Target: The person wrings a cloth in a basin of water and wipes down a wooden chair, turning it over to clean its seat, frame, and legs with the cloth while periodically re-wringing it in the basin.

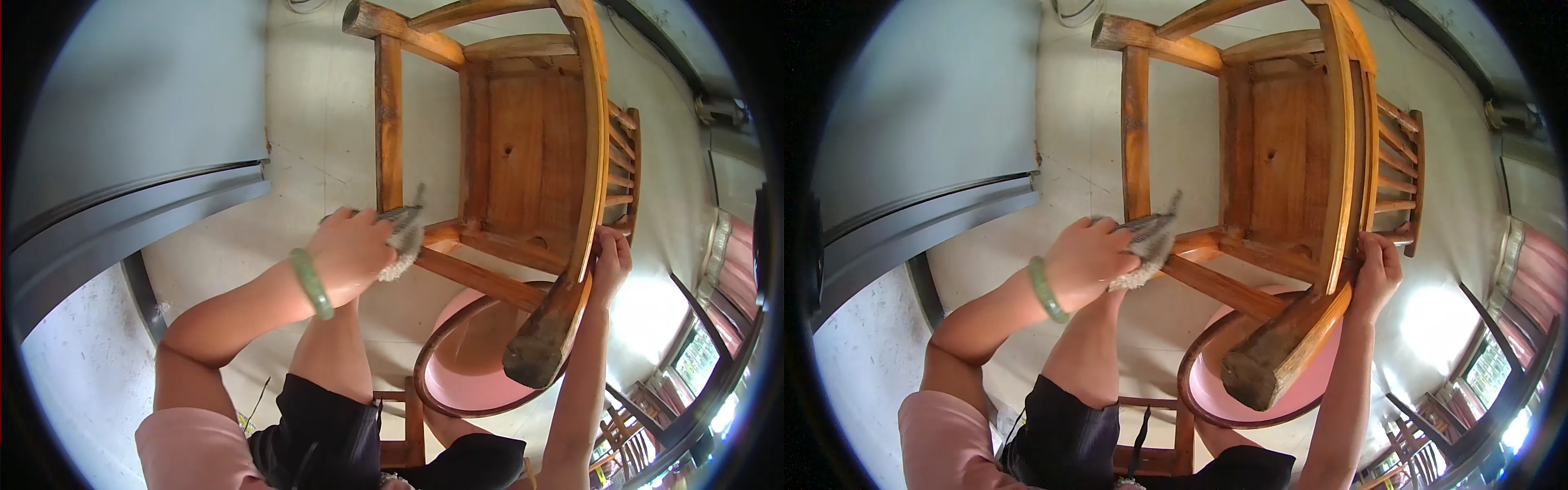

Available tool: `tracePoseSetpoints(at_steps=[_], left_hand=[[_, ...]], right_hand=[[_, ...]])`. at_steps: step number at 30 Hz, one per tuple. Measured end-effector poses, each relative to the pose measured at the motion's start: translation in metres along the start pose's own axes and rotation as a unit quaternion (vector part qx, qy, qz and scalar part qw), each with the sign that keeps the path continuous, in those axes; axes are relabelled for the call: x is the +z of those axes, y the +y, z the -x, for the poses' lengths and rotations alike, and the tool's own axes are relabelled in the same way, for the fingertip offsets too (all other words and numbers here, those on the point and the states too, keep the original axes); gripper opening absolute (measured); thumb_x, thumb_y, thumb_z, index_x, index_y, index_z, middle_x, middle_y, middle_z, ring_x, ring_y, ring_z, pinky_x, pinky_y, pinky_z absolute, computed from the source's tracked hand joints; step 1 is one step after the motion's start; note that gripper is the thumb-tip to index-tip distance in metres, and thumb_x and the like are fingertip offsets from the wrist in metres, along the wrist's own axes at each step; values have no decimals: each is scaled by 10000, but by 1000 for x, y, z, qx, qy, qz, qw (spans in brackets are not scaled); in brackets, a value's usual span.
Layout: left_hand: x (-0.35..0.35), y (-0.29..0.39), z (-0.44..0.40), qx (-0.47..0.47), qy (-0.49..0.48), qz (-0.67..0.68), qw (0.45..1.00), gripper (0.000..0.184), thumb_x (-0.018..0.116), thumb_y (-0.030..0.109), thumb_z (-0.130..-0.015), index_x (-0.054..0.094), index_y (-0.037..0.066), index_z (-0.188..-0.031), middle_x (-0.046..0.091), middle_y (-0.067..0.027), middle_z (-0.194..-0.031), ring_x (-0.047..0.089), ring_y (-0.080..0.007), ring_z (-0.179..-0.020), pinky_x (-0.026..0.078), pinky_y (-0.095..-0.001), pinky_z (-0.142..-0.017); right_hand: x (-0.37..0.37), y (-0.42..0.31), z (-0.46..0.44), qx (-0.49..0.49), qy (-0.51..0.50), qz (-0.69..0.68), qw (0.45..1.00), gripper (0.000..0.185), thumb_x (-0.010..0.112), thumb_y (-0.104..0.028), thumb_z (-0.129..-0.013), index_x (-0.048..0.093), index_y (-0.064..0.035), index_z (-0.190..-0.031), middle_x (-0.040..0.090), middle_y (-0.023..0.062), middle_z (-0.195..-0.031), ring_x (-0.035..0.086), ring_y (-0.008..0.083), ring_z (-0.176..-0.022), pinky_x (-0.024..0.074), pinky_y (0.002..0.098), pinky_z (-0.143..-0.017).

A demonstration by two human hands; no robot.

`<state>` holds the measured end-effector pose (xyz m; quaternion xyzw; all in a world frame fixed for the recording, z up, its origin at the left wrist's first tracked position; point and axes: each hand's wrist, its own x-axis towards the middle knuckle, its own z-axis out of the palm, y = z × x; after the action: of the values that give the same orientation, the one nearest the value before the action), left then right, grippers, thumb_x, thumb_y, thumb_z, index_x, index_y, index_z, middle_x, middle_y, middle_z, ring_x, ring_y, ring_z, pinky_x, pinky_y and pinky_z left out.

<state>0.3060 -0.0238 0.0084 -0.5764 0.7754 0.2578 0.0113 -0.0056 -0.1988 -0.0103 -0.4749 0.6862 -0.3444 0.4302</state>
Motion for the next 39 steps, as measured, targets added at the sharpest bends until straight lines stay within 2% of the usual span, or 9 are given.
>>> tracePoseSetpoints(at_steps=[4,7,9,12,18,20,31,37,39], left_hand=[[-6,-12,20,-75,-8,13,997,140,558,68,-607,599,149,-714,500,-15,-765,488,-199,-778,393,-311,-625],[26,-53,21,-147,-139,-31,979,193,529,29,-639,608,102,-799,540,-58,-809,513,-236,-808,415,-333,-652],[55,-71,20,-196,23,306,931,212,476,8,-666,600,38,-836,548,-123,-870,521,-288,-815,417,-368,-672],[51,-62,5,-150,-8,432,889,230,440,-21,-641,569,-3,-832,552,-149,-861,522,-318,-801,410,-391,-678],[10,-43,-3,-21,-83,231,969,134,482,21,-630,579,41,-721,548,-140,-754,539,-319,-778,429,-399,-641],[6,-28,-8,12,-63,123,990,103,492,41,-617,564,95,-666,539,-53,-733,536,-261,-723,443,-358,-570],[12,20,-33,33,-90,-92,991,148,539,84,-634,624,3,-724,546,-101,-741,532,-239,-746,464,-342,-524],[18,10,-19,61,-65,64,994,178,522,60,-675,592,34,-836,516,-94,-884,514,-247,-846,472,-354,-573],[41,24,-20,185,48,377,906,197,502,45,-688,557,44,-878,488,-97,-911,523,-264,-846,465,-354,-640]], right_hand=[[3,-3,1,15,1,15,1000,113,534,-85,-785,608,0,-779,581,19,-725,515,79,-679,406,199,-630],[2,-3,2,19,12,15,1000,116,534,-87,-784,610,-2,-768,580,17,-722,513,76,-679,403,197,-627],[3,-5,-2,24,23,32,999,118,532,-88,-785,611,-4,-762,580,16,-721,513,75,-681,402,196,-625],[-2,0,1,33,-4,9,999,117,527,-85,-787,609,-2,-776,583,20,-728,518,82,-694,409,201,-645],[-9,6,-7,-18,-2,36,999,124,539,-101,-791,606,4,-801,587,28,-738,535,92,-686,428,204,-645],[-10,6,-7,-16,10,38,999,123,544,-105,-791,606,1,-802,585,24,-722,525,77,-672,418,192,-612],[6,-7,0,3,16,17,1000,102,554,-115,-789,606,-30,-770,554,-10,-663,441,33,-538,328,162,-446],[-3,9,-8,-18,17,11,1000,109,554,-119,-794,599,-25,-762,557,-6,-655,456,41,-537,345,168,-456],[-5,9,-10,-22,4,13,1000,106,548,-105,-794,598,-17,-760,561,1,-667,468,44,-570,362,169,-494]])
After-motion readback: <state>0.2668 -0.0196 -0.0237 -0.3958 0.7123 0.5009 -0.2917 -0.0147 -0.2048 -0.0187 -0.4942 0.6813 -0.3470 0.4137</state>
